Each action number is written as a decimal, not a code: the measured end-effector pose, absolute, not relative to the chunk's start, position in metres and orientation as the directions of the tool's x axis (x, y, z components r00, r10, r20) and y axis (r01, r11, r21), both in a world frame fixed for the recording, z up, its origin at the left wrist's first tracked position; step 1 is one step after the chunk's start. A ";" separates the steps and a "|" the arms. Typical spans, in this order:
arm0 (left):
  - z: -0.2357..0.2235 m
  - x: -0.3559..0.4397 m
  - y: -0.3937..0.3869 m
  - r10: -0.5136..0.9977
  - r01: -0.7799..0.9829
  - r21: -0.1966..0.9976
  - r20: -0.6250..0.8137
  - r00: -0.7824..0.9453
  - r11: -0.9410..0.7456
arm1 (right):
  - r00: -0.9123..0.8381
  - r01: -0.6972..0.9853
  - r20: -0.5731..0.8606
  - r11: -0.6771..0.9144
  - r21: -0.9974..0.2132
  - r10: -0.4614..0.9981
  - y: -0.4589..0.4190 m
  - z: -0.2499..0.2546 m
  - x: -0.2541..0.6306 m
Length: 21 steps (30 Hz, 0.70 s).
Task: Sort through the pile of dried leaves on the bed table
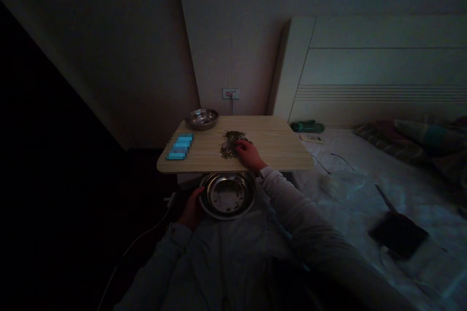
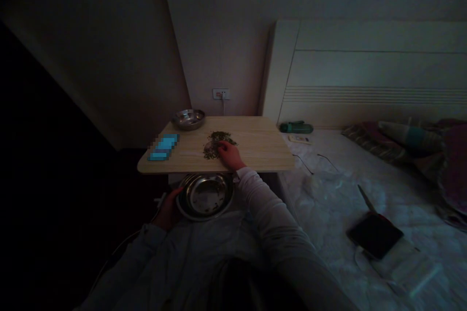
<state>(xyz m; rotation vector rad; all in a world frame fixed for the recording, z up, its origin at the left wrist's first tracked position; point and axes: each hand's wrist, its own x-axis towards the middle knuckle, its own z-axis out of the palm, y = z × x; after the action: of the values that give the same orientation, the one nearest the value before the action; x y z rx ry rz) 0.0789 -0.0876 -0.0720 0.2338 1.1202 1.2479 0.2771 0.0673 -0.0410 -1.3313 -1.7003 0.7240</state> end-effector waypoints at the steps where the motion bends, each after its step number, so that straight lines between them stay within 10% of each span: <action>1: -0.073 0.078 -0.088 0.836 -0.628 0.687 -0.539 -0.103 0.365 | -0.085 0.487 0.253 0.262 -0.833 0.964 0.067 -0.041 0.277; 21: -0.074 0.076 -0.087 0.812 -0.638 0.657 -0.577 -0.085 0.401 | -0.121 0.448 0.186 0.220 -0.866 0.975 0.060 -0.037 0.279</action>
<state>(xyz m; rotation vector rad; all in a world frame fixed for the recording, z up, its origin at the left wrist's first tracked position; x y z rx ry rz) 0.0756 -0.0873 -0.0743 0.1959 1.1273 1.2177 0.2787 0.0595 -0.0368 -1.3410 -1.7004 0.8363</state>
